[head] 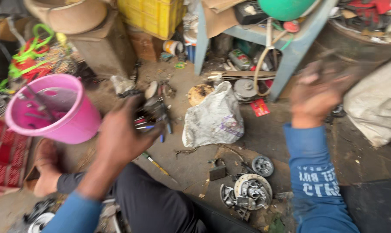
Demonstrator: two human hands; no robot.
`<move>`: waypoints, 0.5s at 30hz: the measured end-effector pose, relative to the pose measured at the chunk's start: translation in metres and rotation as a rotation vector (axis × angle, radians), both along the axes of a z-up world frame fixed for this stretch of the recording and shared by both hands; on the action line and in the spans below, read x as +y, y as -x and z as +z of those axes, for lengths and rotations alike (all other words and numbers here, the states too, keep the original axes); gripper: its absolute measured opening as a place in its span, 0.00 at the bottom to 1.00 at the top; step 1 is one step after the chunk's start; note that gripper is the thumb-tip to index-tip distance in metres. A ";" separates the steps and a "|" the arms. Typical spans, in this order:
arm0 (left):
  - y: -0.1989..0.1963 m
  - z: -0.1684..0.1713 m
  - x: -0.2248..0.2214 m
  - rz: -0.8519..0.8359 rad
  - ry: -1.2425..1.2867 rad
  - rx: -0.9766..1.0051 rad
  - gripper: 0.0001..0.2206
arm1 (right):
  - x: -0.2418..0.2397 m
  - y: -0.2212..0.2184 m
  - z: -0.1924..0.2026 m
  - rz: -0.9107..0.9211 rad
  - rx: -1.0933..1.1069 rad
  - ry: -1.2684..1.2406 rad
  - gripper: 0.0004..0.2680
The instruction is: The person disassembles and cleans various metal mechanical components, including a piston and gears, using pliers and their hands while seated on the floor.
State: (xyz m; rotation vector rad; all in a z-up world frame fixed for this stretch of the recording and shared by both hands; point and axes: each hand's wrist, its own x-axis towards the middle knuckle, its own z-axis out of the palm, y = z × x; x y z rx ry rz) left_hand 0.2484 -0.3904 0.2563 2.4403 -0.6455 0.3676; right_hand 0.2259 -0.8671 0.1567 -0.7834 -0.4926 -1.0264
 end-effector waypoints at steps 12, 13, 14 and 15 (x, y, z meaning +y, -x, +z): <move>0.015 -0.088 0.153 0.448 -0.353 0.032 0.30 | -0.096 0.057 0.058 -0.940 -0.277 -0.114 0.33; 0.017 -0.096 0.157 0.460 -0.341 0.059 0.30 | -0.085 0.057 0.066 -0.949 -0.287 -0.117 0.32; 0.018 -0.105 0.158 0.466 -0.326 0.079 0.30 | -0.071 0.058 0.071 -0.946 -0.241 -0.129 0.32; 0.020 -0.111 0.159 0.469 -0.313 0.101 0.30 | -0.058 0.059 0.076 -0.942 -0.196 -0.140 0.33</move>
